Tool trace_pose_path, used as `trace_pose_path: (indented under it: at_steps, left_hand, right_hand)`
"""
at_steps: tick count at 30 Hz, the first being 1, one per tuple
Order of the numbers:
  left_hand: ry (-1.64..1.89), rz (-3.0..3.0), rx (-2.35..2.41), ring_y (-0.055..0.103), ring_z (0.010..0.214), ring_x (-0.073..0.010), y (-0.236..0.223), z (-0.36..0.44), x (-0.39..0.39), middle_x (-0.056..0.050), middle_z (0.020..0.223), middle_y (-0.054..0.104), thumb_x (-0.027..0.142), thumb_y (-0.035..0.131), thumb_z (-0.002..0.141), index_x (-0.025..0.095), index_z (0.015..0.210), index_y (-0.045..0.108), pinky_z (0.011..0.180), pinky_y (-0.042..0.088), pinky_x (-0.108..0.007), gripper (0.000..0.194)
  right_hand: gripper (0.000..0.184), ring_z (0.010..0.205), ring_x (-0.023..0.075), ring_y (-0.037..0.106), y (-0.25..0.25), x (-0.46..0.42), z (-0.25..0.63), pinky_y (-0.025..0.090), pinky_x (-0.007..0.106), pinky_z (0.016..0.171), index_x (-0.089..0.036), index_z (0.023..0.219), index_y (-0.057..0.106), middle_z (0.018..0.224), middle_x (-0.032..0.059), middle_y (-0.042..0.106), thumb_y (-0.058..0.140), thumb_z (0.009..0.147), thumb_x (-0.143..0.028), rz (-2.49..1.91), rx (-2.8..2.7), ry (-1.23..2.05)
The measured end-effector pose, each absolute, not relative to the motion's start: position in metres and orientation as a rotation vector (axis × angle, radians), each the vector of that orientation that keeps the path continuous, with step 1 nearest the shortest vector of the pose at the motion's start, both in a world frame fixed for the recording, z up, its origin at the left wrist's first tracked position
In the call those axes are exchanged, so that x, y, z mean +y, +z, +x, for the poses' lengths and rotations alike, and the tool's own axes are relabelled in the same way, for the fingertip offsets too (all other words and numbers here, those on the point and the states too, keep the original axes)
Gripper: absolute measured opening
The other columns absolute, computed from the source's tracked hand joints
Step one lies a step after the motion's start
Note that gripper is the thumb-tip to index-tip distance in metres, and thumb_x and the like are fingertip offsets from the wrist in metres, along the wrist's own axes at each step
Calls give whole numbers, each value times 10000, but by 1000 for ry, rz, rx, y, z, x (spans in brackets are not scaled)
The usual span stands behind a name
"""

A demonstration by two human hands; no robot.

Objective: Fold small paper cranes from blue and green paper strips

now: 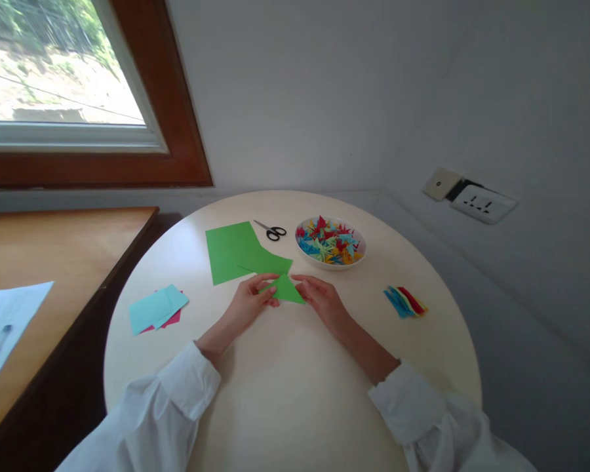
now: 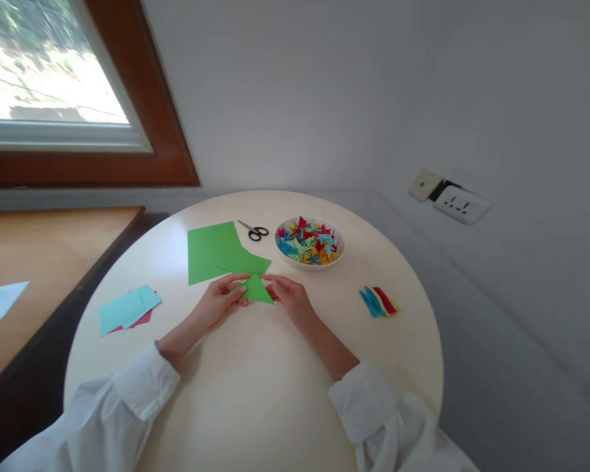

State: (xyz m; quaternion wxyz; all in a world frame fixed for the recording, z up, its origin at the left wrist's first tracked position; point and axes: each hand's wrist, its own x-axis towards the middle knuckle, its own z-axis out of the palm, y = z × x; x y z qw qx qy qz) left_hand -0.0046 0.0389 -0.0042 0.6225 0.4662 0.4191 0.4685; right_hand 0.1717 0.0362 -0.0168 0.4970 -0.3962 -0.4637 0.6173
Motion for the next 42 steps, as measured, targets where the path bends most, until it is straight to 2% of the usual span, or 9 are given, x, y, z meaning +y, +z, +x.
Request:
trace_pose_path:
  at_steps: [3, 8, 15, 20, 23, 28, 33, 38, 42]
  left_hand:
    - [1027, 1161, 967, 569, 508, -105, -6, -4, 37, 5, 599, 632, 346, 741, 643, 113, 982, 618, 540, 417, -231, 429]
    - [962, 1299, 1008, 579, 493, -113, -6, -1, 34, -10, 588, 648, 347, 725, 663, 103, 995, 603, 507, 389, -213, 429]
    - [1033, 1036, 1053, 599, 499, -135, -4, 0, 34, 7, 493, 617, 410, 754, 615, 114, 913, 588, 560, 462, -250, 451]
    - [1024, 859, 935, 578, 489, -106, -1, 1, 32, -2, 538, 608, 469, 729, 644, 109, 873, 584, 531, 465, -230, 451]
    - [1011, 842, 897, 578, 508, -101, 0, 2, 30, -2, 576, 613, 435, 754, 628, 110, 869, 588, 545, 478, -233, 438]
    - [999, 832, 846, 601, 555, -106, 1, 0, 30, -1, 590, 623, 335, 752, 650, 110, 913, 595, 629, 493, -249, 380]
    - [995, 811, 803, 629, 595, -112, 3, -2, 29, -21, 714, 661, 244, 731, 647, 121, 951, 588, 686, 497, -269, 358]
    - [989, 819, 759, 639, 634, -125, 6, -2, 27, -31, 779, 671, 223, 727, 638, 127, 966, 588, 706, 491, -272, 369]
    - [978, 841, 744, 640, 644, -143, 7, -3, 26, -23, 748, 663, 238, 728, 644, 137, 996, 581, 722, 486, -299, 395]
  right_hand:
    - [423, 748, 181, 652, -17, 35, 171, 502, 345, 757, -194, 940, 689, 794, 42, 705, 685, 657, -509, -1012, -1130, 1476]
    - [364, 688, 152, 623, -20, 36, 171, 499, 298, 669, -186, 892, 698, 763, 31, 690, 729, 612, -417, -1073, -1230, 1362]
    - [290, 623, 125, 584, -17, 30, 167, 475, 261, 609, -192, 891, 683, 670, -9, 626, 711, 620, -294, -1122, -1273, 1180]
    - [273, 577, 132, 556, -12, 24, 165, 462, 275, 607, -203, 891, 676, 600, -21, 605, 709, 633, -284, -1167, -1352, 965]
    - [257, 565, 136, 548, -10, 21, 164, 451, 280, 603, -215, 874, 677, 584, -24, 603, 717, 630, -285, -1175, -1400, 901]
    - [281, 553, 129, 533, -10, 21, 163, 442, 272, 580, -219, 861, 678, 576, -29, 589, 742, 600, -301, -1168, -1377, 937]
    - [359, 516, 101, 492, -12, 23, 163, 419, 243, 515, -210, 878, 668, 550, -51, 545, 767, 562, -347, -1101, -1286, 1099]
    - [365, 480, 73, 441, -11, 23, 163, 362, 215, 453, -212, 872, 675, 548, -58, 528, 769, 556, -370, -1071, -1209, 1185]
    - [383, 501, 77, 455, -11, 23, 162, 371, 214, 462, -221, 889, 681, 564, -51, 539, 773, 549, -370, -1076, -1144, 1213]
